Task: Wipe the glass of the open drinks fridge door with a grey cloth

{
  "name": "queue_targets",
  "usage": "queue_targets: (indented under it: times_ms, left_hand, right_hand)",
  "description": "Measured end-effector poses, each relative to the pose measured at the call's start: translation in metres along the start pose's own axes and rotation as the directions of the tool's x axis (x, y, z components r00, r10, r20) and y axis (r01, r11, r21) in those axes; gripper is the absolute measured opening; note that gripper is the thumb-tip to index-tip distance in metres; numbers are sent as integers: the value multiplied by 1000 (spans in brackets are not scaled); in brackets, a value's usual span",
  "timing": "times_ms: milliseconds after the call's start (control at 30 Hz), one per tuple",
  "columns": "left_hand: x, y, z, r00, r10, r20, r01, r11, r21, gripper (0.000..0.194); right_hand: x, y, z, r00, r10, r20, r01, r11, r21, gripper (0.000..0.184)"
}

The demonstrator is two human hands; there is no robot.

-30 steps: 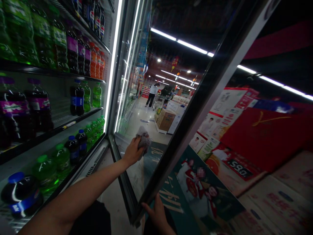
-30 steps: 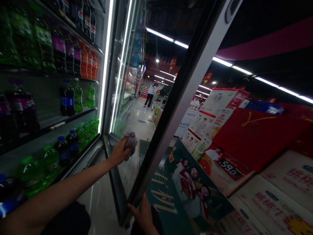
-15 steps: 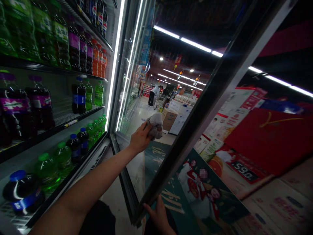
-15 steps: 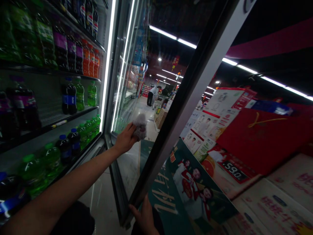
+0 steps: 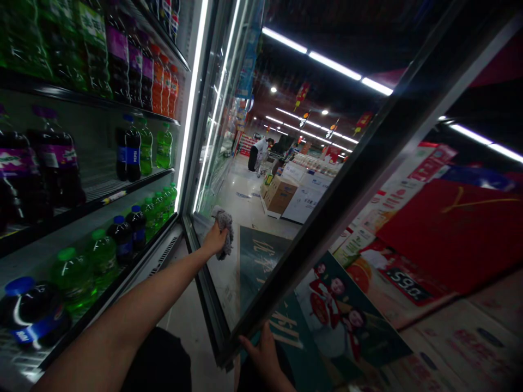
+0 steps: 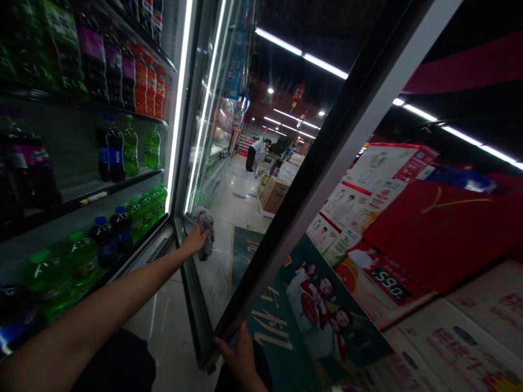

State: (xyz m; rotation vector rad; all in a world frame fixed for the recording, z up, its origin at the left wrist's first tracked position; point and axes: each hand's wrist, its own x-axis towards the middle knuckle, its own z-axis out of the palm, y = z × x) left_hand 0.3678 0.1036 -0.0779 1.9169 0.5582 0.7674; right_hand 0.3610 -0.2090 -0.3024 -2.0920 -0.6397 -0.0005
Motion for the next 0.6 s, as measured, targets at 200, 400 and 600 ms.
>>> queue_targets:
  times_ms: [200, 400, 600]
  left_hand:
    - [-23, -12, 20, 996, -88, 9, 88, 996, -22, 47]
    - [-52, 6, 26, 999, 46, 25, -44, 997, -69, 47]
    - [-83, 38, 18, 947, 303, 109, -289, 949, -126, 58]
  right_hand:
    - [0, 2, 1, 999, -42, 23, 42, 999, -12, 83]
    - [3, -1, -1, 998, -49, 33, 50, 998, -33, 79]
    - [8, -4, -5, 997, -35, 67, 38, 998, -45, 82]
